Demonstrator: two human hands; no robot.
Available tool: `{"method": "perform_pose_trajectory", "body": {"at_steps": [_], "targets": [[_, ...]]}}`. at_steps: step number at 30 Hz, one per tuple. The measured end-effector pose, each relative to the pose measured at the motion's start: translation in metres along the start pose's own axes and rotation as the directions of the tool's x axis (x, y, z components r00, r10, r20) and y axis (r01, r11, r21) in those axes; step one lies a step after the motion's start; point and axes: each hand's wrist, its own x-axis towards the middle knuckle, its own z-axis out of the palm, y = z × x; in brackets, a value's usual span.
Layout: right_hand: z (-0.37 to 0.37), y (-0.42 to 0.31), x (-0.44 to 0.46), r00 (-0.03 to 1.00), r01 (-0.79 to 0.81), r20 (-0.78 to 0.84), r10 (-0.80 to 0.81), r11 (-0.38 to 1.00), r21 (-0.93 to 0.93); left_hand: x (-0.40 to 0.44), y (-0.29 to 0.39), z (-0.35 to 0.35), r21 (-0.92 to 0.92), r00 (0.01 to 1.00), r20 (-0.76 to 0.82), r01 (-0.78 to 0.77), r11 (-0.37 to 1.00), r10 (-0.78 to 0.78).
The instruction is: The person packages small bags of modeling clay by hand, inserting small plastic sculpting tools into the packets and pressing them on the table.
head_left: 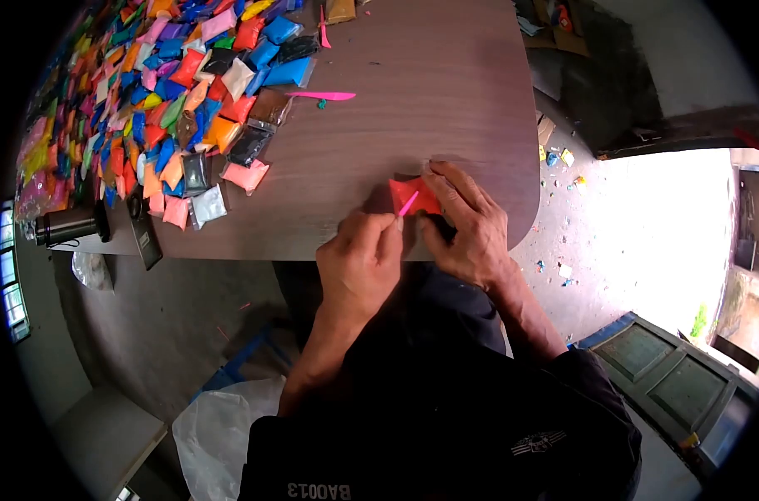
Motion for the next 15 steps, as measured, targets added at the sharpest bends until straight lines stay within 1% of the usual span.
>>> {"method": "perform_pose_trajectory", "body": {"at_steps": [2, 3, 4, 5, 6, 7, 9, 11, 12, 13, 15], "targets": [[0.003, 0.003, 0.002, 1.0, 0.023, -0.012, -0.023, 1.0, 0.001, -0.003, 0.004, 0.002, 0.078, 0.997, 0.015, -0.072, 0.994, 0.071], [0.004, 0.004, 0.003, 0.999, -0.038, 0.005, 0.037, 0.999, 0.03, -0.003, 0.008, 0.002, 0.081, 0.997, 0.015, -0.074, 0.994, 0.073], [0.005, 0.004, 0.003, 0.995, -0.098, 0.023, 0.097, 0.994, 0.056, -0.002, 0.013, 0.002, 0.126, 0.996, 0.052, -0.076, 0.989, 0.07], [0.005, 0.004, 0.002, 0.995, -0.096, 0.022, 0.095, 0.994, 0.057, -0.001, 0.015, 0.002, 0.17, 0.994, 0.087, -0.079, 0.982, 0.065], [0.005, 0.004, 0.001, 0.991, -0.135, 0.034, 0.133, 0.988, 0.07, -0.002, 0.011, 0.006, 0.179, 0.992, 0.073, -0.116, 0.977, 0.105], [0.005, 0.004, 0.0, 0.984, -0.174, 0.047, 0.171, 0.981, 0.082, -0.003, 0.01, 0.009, 0.18, 0.992, 0.071, -0.116, 0.977, 0.105], [0.003, 0.005, 0.001, 0.987, -0.157, 0.049, 0.153, 0.985, 0.072, -0.005, 0.01, 0.013, 0.27, 0.986, 0.117, -0.145, 0.952, 0.117], [0.006, 0.009, 0.0, 0.989, -0.143, 0.051, 0.14, 0.988, 0.062, 0.001, 0.003, 0.01, 0.301, 0.986, 0.109, -0.153, 0.941, 0.126], [0.01, 0.014, -0.002, 0.998, -0.07, 0.003, 0.07, 0.997, 0.045, 0.004, -0.002, 0.007, 0.33, 0.986, 0.098, -0.163, 0.93, 0.138], [0.012, 0.017, -0.003, 0.999, 0.003, -0.045, -0.002, 1.0, 0.024, 0.008, -0.007, 0.002, 0.374, 0.988, 0.114, -0.142, 0.916, 0.107], [0.009, 0.014, -0.002, 0.999, -0.007, -0.043, 0.008, 1.0, 0.028, 0.013, -0.028, -0.002, 0.319, 0.999, 0.014, -0.049, 0.947, 0.046]]}}
